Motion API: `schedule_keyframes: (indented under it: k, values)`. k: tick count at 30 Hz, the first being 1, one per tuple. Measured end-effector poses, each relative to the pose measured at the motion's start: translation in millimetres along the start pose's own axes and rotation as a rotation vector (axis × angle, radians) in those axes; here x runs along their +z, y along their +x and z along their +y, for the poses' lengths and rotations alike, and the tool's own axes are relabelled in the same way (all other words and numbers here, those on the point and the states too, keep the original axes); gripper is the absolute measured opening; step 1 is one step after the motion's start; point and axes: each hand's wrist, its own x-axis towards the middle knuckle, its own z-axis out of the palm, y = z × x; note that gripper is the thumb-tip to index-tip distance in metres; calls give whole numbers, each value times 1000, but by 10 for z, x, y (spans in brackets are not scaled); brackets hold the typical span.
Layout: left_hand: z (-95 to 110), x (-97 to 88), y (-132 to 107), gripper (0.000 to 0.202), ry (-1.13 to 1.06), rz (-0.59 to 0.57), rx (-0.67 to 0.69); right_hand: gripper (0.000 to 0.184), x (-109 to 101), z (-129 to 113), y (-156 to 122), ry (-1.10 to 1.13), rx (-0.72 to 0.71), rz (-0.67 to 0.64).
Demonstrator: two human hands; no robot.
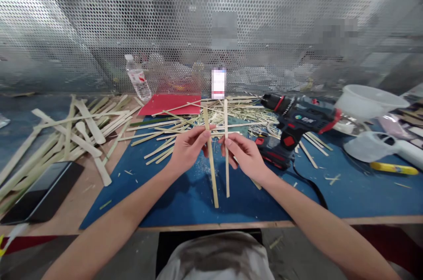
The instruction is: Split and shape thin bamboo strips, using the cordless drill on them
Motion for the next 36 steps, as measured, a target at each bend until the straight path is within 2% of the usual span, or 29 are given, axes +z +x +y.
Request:
schedule_keyframes:
  k: [5,9,14,18,21,24,26,32,36]
  values:
    - [73,-38,8,41,25,-14,7,40,5,-36,-8,-62,-6,80]
    - [110,-58,33,43,84,-43,-93,43,-3,-29,9,-33,-11,118]
    - [37,-39,40,42,-4,-76,-187,46,-30,-12,48,-40,34,124]
    - [-30,-69,56,40,129,-45,-235,41,-13,6,70,7,43,106]
    - [-66,-109,76,30,416,-68,-150,42,-2,31,85,91,72,110]
    - [-107,-123,90,22,620,-172,-65,47,-14,46,97,124,108,128]
    - [-131,-120,95,22,622,-203,-82,47,-28,53,104,98,111,135]
    - [-95,-79,59,27,383,-113,-132,42,-17,104,108,41,109,74]
    - [-41,0,-10,24,438,-61,-46,42,23,118,98,76,145,45]
